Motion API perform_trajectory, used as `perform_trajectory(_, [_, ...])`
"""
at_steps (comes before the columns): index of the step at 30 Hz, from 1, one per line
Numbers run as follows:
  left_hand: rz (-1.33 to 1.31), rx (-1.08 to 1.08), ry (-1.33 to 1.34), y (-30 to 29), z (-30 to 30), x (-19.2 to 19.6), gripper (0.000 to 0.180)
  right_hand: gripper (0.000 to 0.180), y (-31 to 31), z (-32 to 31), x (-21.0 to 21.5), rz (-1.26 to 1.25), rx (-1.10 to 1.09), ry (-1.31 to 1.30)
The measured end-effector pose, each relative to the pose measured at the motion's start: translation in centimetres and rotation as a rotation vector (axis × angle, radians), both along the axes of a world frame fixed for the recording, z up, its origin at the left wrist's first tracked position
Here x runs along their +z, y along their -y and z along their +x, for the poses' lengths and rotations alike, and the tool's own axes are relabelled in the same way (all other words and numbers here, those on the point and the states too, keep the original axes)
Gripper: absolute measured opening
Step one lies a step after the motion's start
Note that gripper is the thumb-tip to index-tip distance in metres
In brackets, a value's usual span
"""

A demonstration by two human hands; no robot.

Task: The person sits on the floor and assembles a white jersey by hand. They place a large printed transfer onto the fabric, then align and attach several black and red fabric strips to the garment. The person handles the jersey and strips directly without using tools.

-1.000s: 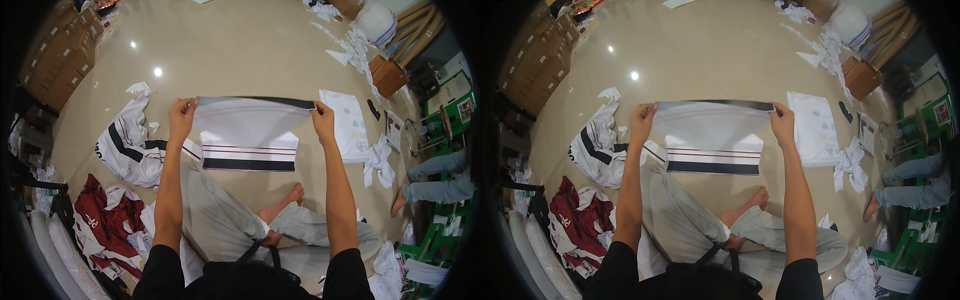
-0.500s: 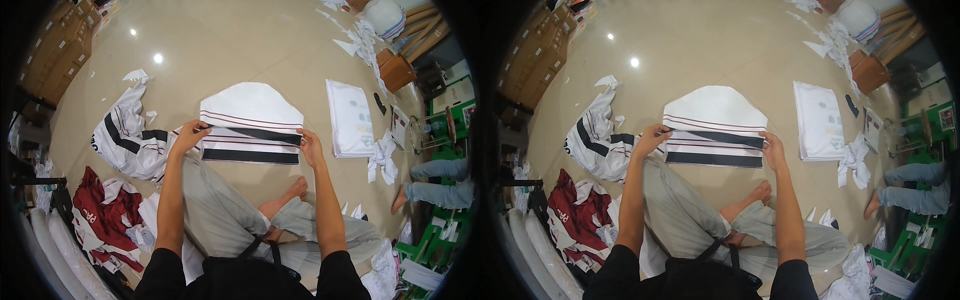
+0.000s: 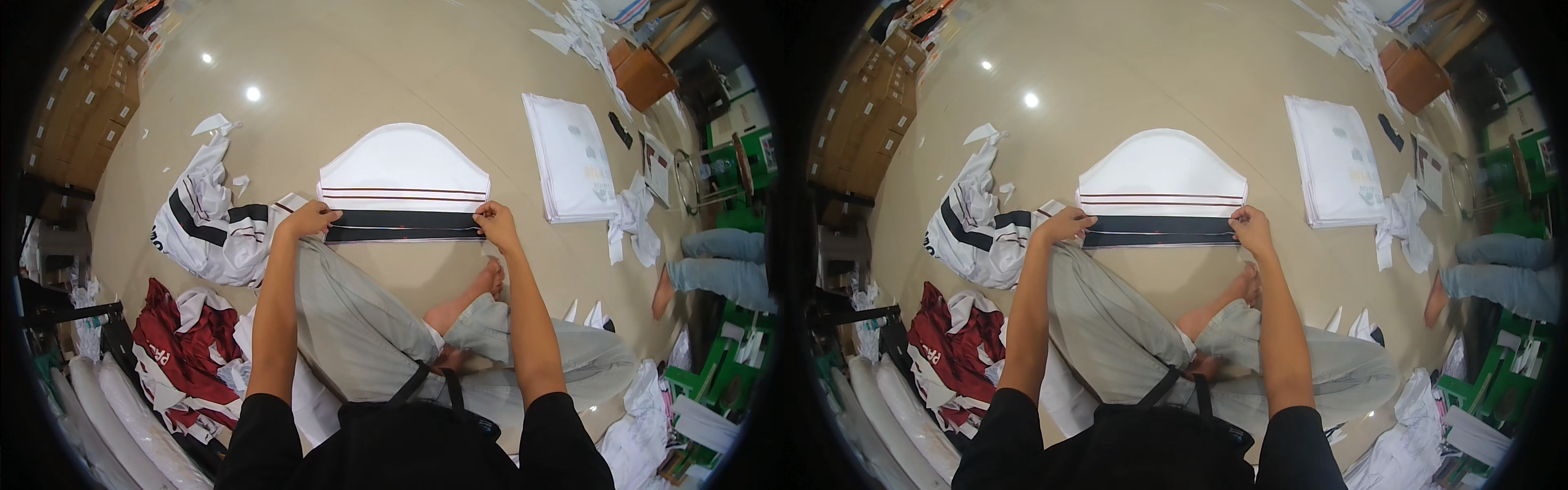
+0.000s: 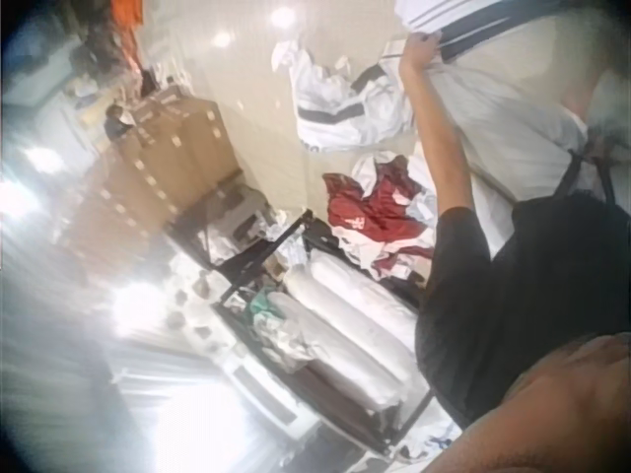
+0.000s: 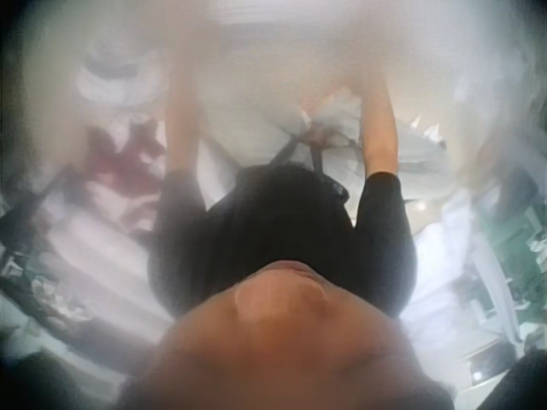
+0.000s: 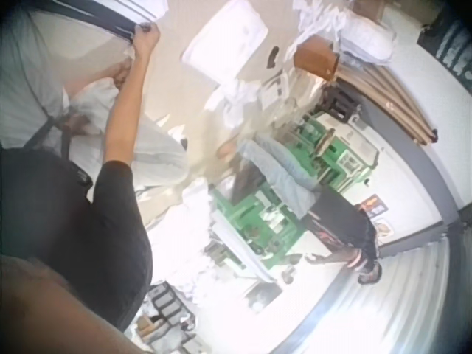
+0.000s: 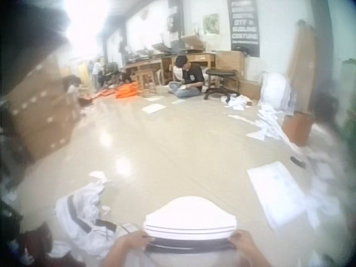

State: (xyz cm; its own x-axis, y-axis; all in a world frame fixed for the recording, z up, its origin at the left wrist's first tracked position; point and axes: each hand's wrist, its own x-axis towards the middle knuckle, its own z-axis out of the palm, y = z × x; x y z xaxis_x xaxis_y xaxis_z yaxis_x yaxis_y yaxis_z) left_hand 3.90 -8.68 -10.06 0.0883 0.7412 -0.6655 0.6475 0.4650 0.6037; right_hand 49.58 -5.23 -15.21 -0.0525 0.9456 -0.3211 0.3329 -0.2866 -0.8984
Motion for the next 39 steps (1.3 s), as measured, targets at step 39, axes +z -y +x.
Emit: perform_trajectory(39, [-0.217,-0.456,-0.264,-1.5,-4.0,-6.3,0.059,0.022,15.7,9.0,25.5,0.654,-0.355,0.028])
